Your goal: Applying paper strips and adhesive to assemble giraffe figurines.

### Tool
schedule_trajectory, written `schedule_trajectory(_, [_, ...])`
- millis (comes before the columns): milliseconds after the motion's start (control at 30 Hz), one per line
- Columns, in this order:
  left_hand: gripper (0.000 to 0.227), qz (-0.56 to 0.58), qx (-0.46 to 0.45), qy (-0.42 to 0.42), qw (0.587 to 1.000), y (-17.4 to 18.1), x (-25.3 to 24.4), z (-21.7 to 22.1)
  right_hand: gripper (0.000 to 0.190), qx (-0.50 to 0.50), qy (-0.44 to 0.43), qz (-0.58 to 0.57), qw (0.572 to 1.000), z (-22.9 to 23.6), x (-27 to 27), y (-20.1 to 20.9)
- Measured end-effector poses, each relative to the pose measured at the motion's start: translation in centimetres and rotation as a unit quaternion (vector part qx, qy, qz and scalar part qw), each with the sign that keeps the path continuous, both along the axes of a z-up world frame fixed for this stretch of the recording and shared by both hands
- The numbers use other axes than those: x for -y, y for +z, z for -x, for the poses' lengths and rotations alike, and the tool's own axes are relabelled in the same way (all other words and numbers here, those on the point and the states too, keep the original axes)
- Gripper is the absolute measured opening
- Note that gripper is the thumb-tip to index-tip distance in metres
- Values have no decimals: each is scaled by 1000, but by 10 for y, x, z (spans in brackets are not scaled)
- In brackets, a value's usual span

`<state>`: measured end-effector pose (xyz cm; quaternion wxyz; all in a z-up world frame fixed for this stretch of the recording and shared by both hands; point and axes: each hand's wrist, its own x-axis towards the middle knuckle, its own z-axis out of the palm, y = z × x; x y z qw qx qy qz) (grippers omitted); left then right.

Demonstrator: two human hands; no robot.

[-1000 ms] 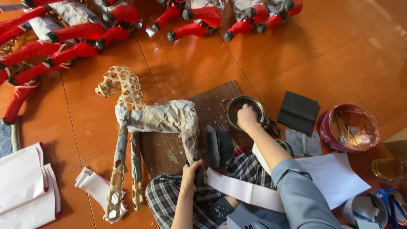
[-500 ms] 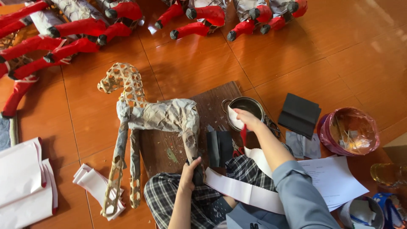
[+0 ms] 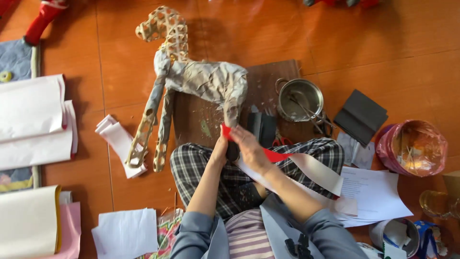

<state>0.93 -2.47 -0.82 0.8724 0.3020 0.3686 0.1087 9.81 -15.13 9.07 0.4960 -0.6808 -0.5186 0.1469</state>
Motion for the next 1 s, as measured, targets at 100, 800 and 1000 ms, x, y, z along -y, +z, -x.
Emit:
schedule_trajectory(100, [76, 50, 55, 5, 997, -42, -6, 7, 44, 114, 12, 3, 993, 25, -2, -9])
schedule_trajectory(800, [22, -137, -12, 130, 982, 12, 8, 50, 36, -92, -64, 256, 960, 39, 66, -44])
schedule_trajectory(1000, [20, -114, -37, 146, 982, 16, 11, 55, 43, -682, -181, 96, 702, 26, 47, -84])
